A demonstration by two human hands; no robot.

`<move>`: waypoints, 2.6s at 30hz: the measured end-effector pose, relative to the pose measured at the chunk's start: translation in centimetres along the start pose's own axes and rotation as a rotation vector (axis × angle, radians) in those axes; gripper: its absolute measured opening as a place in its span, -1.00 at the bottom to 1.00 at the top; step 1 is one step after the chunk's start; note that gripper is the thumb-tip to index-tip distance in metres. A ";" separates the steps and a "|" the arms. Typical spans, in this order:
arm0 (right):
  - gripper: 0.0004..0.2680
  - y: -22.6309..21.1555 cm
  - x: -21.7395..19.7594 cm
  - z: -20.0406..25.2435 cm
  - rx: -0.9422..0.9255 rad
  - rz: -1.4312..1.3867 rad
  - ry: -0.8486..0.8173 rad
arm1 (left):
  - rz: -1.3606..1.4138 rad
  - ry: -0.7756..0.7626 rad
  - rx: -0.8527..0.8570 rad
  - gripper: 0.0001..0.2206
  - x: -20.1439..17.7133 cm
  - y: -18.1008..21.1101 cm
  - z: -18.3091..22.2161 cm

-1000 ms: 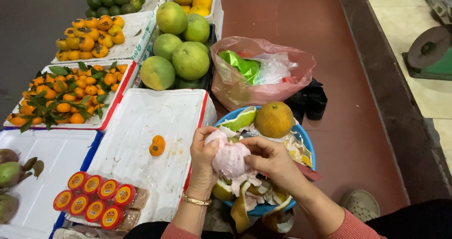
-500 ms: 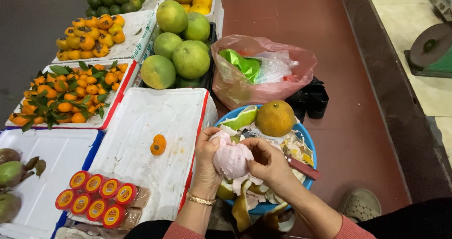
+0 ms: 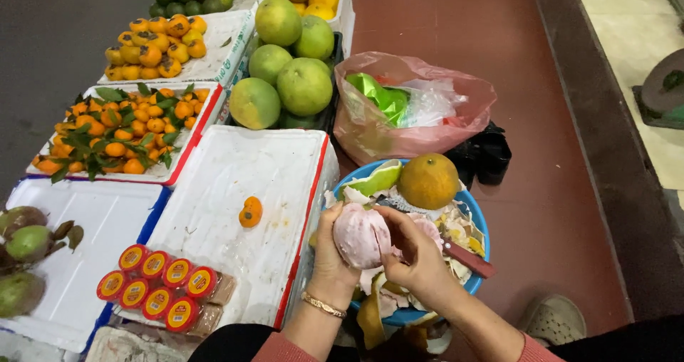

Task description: Peeling a pomelo and separating its segments by hand at a fruit stall.

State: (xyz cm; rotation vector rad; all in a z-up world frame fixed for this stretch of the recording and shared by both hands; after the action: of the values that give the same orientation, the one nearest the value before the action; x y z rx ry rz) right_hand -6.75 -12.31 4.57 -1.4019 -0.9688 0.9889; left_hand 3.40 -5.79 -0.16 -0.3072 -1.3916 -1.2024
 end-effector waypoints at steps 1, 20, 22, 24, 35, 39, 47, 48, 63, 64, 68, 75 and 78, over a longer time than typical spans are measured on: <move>-0.52 0.4 0.2 0.0 -0.001 0.001 -0.007 | 0.003 0.002 0.006 -0.71 -0.5 -0.1 -0.3; -0.63 2.7 -4.4 -1.4 0.048 -0.108 -0.132 | -0.327 0.104 0.002 -0.75 -2.4 0.8 -0.5; -0.63 3.7 -4.8 -1.3 0.082 -0.074 -0.148 | -0.411 0.068 0.019 -0.72 -1.3 1.1 0.1; -0.71 3.6 -5.0 -1.3 0.094 -0.061 -0.155 | -0.502 0.003 0.019 -0.68 -0.4 1.1 0.1; -0.82 4.7 -4.8 -1.7 0.170 -0.368 0.045 | -0.354 -0.017 -0.014 -0.66 -2.8 -0.7 -1.6; -0.54 1.8 -2.2 0.1 0.044 -0.221 0.105 | -0.155 0.129 -0.001 -0.70 -2.2 -0.4 -1.0; -0.64 -0.6 0.1 -1.3 -0.237 0.245 0.214 | -0.012 0.028 0.104 -0.74 -0.9 0.4 -0.4; -0.64 -0.9 0.2 -1.2 -0.262 0.290 0.224 | 0.007 0.029 0.076 -0.69 -0.8 0.3 -0.3; -0.72 3.6 -1.8 -3.5 -0.088 -0.308 0.028 | -0.009 0.006 -0.112 -0.78 -2.3 -1.5 -1.7; -0.72 3.7 -2.0 -3.6 -0.079 -0.309 0.030 | -0.005 0.012 -0.117 -0.78 -3.0 -1.5 -2.2; -0.76 2.5 -2.0 -4.2 -0.113 -0.191 -0.078 | -0.015 -0.212 -0.396 -0.69 -3.3 -3.4 -3.1; -0.70 6.4 -7.3 -4.9 0.327 0.558 0.039 | -0.012 -0.137 -0.378 -0.60 -6.3 -1.8 -3.5; -0.69 20.8 -6.9 -8.7 0.427 0.678 -0.098 | 0.019 0.134 -0.213 -0.65 -7.7 -0.9 -3.8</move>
State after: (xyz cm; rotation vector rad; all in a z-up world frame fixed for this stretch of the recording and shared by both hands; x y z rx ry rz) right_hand -0.18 -22.73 -15.55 -1.3349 -0.2952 1.6640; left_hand 6.88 -5.53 -8.06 -0.3801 -1.1451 -1.3339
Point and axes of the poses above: each hand's wrist, its own z-axis away from the middle knuckle, its own x-axis out of the palm, y = z × x, the point moved 9 cm from there along -z, towards the middle knuckle, and after that the axes turned 12 degrees about -y, right-handed, at the moved point
